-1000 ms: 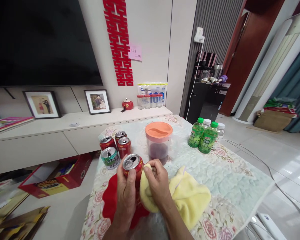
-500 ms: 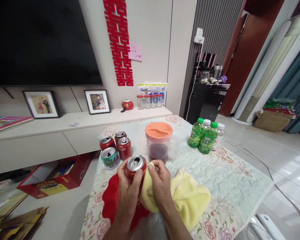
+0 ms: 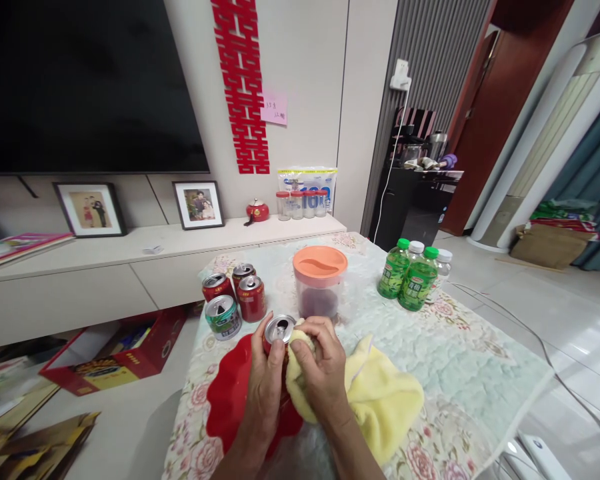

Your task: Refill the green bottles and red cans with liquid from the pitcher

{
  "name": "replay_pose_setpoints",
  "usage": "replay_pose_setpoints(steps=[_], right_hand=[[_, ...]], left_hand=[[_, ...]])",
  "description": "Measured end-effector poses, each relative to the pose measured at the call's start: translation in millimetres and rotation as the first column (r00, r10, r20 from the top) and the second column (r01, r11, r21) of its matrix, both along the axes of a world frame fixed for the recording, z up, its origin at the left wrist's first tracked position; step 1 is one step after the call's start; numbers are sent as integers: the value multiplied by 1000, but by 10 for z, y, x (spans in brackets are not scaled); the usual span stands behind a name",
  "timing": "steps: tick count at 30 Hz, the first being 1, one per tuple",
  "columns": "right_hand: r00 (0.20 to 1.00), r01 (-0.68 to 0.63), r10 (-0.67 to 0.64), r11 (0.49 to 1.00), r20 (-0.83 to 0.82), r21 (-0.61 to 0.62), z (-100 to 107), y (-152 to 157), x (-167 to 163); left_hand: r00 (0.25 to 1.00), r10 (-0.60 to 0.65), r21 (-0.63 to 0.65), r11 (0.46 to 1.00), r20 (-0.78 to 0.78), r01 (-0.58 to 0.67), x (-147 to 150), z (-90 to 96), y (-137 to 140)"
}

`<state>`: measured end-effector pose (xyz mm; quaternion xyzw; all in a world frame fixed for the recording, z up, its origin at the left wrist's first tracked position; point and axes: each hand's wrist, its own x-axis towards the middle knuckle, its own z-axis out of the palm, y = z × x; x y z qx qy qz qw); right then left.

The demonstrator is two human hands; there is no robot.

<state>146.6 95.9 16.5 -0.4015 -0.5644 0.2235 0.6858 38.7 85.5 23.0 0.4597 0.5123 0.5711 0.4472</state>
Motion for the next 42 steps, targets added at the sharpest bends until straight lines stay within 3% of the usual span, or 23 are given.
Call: replay_pose_setpoints(steps=[6,10,16,20,24,33,42], right_hand=[[996,-55,51,998,71,44,48,-49,-30],[1000,-27,27,999,1,18,12,-56,-58],[973,-32,1,991,-229,-130,-26,-22,-43],[926,-146,33,950,-376,-275,-47,16,-23],[888,-246,67,905,-454,-348,-83,55,-42],[927,-236,69,871,-368,-432,-132,109,-67],[972,-70,-27,914,-233,-399,-80,76,-73]], left_hand=[[997,72,44,996,-6,-72,-33,9,0],[994,105,86,991,-8,-104,-36,65,-8],[998,50,67,996,32,-52,1,85,-12],[1000,23,10,1000,-4,-23,15,66,-25],[1000,2,76,997,15,-3,1,57,-50],[996,89,227,970,-7,-85,-90,15,-53],[982,162,201,969,-91,-142,-87,52,-80]])
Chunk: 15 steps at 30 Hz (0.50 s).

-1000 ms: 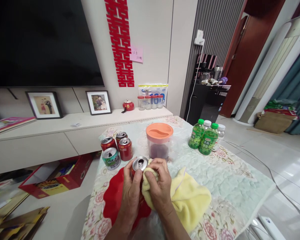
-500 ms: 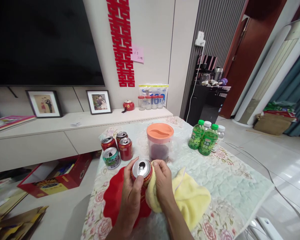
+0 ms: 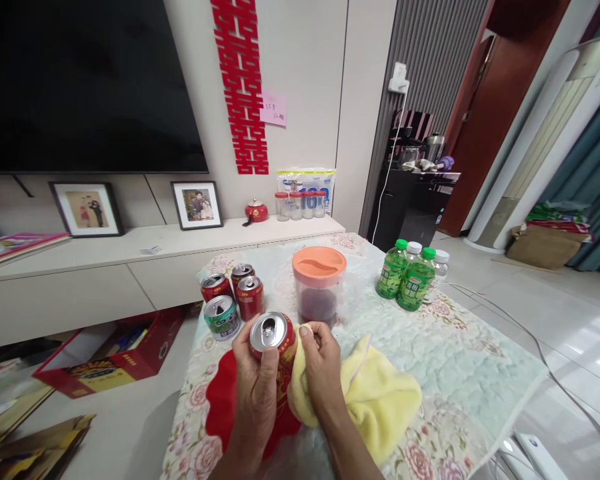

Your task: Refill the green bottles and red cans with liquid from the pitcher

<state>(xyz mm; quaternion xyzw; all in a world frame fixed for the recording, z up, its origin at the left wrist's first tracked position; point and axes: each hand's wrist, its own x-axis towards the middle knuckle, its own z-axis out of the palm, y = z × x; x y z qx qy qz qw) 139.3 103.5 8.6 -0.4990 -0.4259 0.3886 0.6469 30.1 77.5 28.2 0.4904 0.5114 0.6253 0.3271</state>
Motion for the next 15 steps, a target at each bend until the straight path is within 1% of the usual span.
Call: replay_pose_setpoints(steps=[4,9,11,15], right_hand=[[999,40,-41,998,35,42,-6,-23,-20],[998,39,-44,994,43,105,14,-65,-27],[998,44,-49,988,31,148,23,-80,-16],[998,52,-57,964,12,260,23,-113,9]], left_hand=[[1000,-3,-10,1000,-1,3,-4,-16,18],[998,-61,-59,996,35,63,-30,-25,71],[996,-77,-57,995,36,79,-26,-20,86],[997,-67,-29,997,48,68,17,-12,93]])
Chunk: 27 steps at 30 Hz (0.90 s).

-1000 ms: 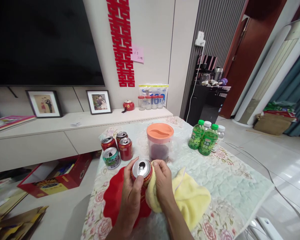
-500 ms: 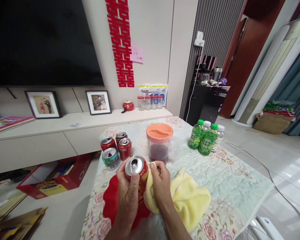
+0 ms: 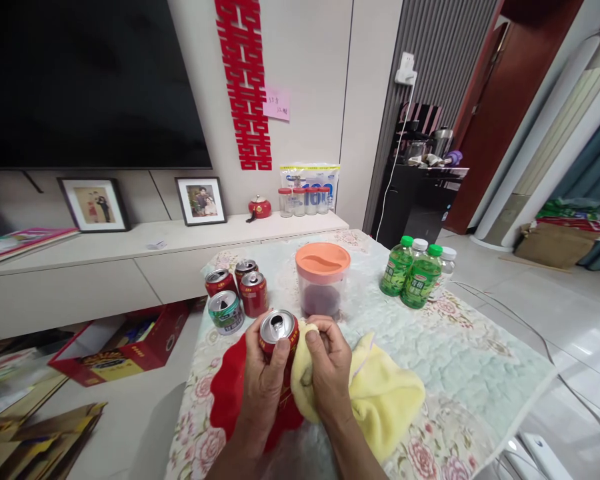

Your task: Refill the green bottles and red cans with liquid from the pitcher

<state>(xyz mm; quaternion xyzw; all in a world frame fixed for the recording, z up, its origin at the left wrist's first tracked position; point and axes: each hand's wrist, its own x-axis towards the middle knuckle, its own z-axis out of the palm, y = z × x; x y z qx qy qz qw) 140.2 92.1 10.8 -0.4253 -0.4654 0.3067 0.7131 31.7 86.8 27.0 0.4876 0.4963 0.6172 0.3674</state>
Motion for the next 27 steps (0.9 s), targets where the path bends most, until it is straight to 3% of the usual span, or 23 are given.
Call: replay_pose_setpoints(steps=[7,12,19,23,27], right_hand=[[994,6,-15,996,106,91,-9,-5,23],[989,-12,14,1000,148,-12,20,15,26],[998,-40,46,982,32,-185,88,22,77],[999,-40,39,980,-12,-197,87,31,115],[999,39,-42,987,-18,-156,86,31,124]], left_hand=[[998,-50,6,999,-24,50,62,-46,-26],[986,-164,-45,985,8,165,54,-87,-27],[966,-258,-2,966,37,258,45,-109,-44],[945,-321,18,947,68,321,47,-117,-52],[937,-335,29,942,96,334,38,-107,-44]])
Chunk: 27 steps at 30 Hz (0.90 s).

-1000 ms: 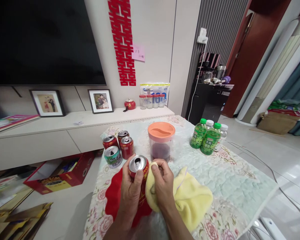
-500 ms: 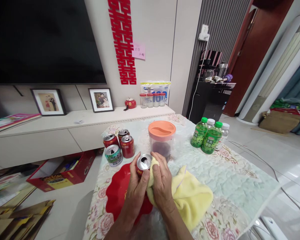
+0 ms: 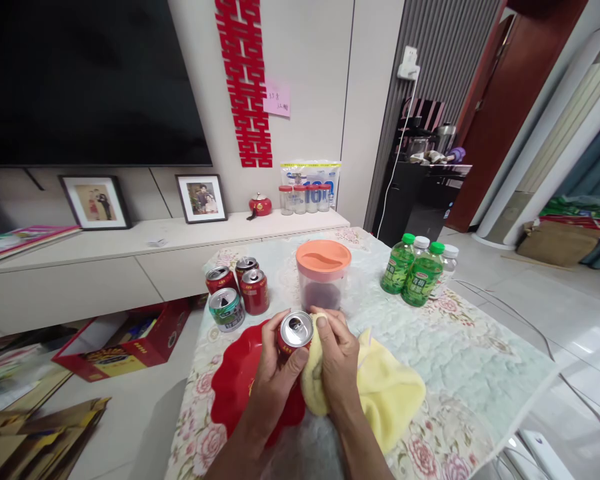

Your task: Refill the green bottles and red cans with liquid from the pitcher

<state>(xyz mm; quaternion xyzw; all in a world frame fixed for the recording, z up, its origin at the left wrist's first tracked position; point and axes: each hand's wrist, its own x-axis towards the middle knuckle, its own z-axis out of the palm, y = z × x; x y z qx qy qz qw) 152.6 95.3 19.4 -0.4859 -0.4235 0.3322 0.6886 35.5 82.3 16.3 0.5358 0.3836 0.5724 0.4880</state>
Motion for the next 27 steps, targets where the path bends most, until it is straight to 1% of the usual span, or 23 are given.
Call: replay_pose_setpoints(steps=[4,6,10,13,17,20,23,25,27], right_hand=[[994,111,-111,994,-6,24,11,-14,-17],[989,146,-147,988,16,46,19,-14,-8],[975,148,-167,980,147,136,43,11,96],[949,92,-142,978,281,186,85,42,222],[886,-50,-46,980,461,194,219,87,358],[816,-179,55,971,575,160,360,137,403],[740,-284,153,954,656,98,494,191,411],[698,-326,205,944,686,49,567,216,411],[677,-342,239,940,696,10,627,223,415]], left_hand=[[998,-49,-58,997,49,52,-16,58,-3],[995,-79,-87,993,64,84,-28,90,-7],[991,-124,-87,988,42,127,-43,87,-2],[995,-99,-36,994,-7,98,-40,27,17],[998,-31,-7,1000,-47,30,-32,-42,41],[998,-28,0,1000,-55,28,-32,-48,46],[997,-43,-6,999,-60,42,-33,-40,44],[997,-40,-10,999,-60,40,-29,-43,45],[998,-33,-7,999,-50,33,-22,-59,51]])
